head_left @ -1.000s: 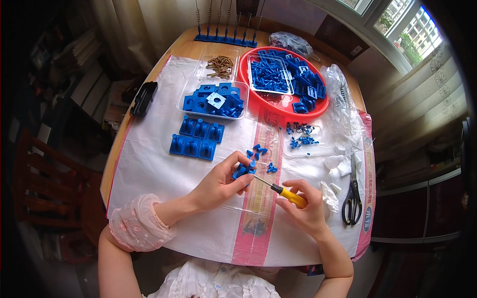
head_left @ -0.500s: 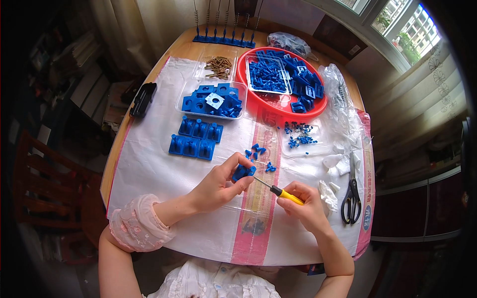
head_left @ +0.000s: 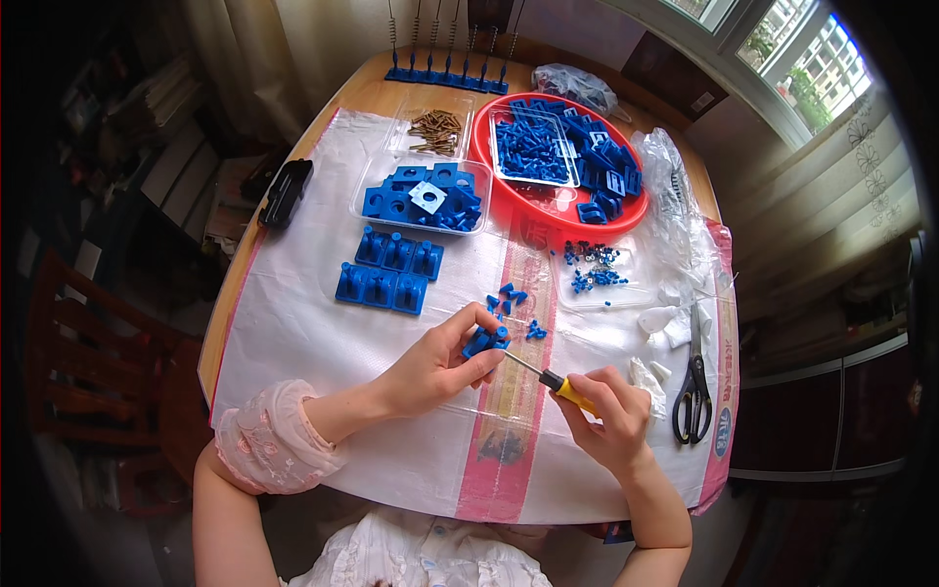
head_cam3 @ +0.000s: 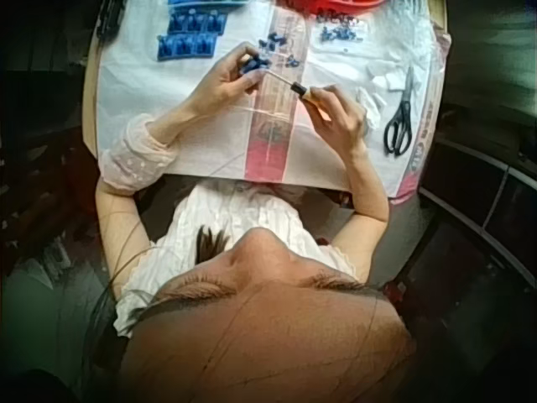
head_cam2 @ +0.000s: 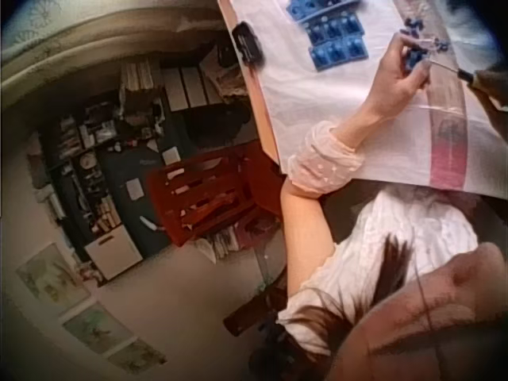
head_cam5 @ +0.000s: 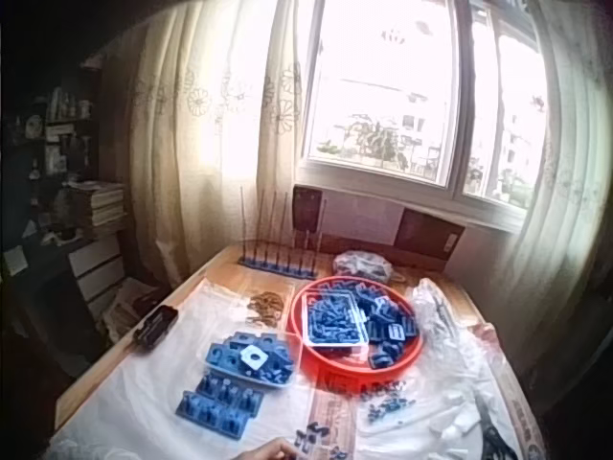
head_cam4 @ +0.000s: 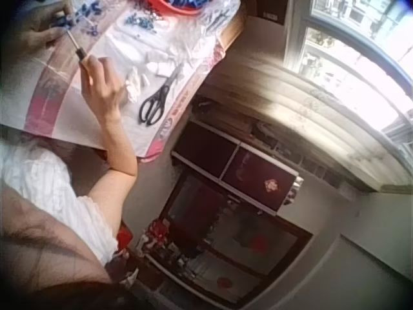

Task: The recorder is using a screwdriver to assemble various blue plastic components at a table.

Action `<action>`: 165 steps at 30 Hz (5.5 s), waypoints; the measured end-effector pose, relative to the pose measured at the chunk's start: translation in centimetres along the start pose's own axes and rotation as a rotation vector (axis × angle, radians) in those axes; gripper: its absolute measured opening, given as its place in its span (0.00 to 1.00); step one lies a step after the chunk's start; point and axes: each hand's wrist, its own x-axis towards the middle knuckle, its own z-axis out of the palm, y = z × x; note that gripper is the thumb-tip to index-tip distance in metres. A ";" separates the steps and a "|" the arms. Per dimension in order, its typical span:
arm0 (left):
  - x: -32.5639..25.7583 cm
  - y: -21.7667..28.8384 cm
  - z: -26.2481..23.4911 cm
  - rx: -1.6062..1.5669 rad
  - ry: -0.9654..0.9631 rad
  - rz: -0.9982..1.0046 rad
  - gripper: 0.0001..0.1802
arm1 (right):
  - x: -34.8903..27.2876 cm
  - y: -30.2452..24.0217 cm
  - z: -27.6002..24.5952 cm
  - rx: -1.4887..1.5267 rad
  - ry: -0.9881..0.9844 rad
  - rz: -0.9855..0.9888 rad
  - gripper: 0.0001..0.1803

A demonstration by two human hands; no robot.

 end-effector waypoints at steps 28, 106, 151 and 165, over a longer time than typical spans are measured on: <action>0.0 -0.3 0.0 0.126 -0.028 0.012 0.15 | -0.4 -0.5 0.7 0.021 0.010 0.177 0.15; 0.2 -0.2 0.0 -0.014 0.067 0.016 0.15 | -0.1 0.0 1.6 0.531 -0.060 0.529 0.12; 0.4 -0.8 -0.3 -0.003 0.124 0.059 0.14 | -0.3 0.0 0.4 0.848 -0.277 0.876 0.09; 0.4 -0.4 -0.3 0.019 0.113 0.023 0.13 | -0.2 0.2 0.7 0.590 -0.036 0.655 0.14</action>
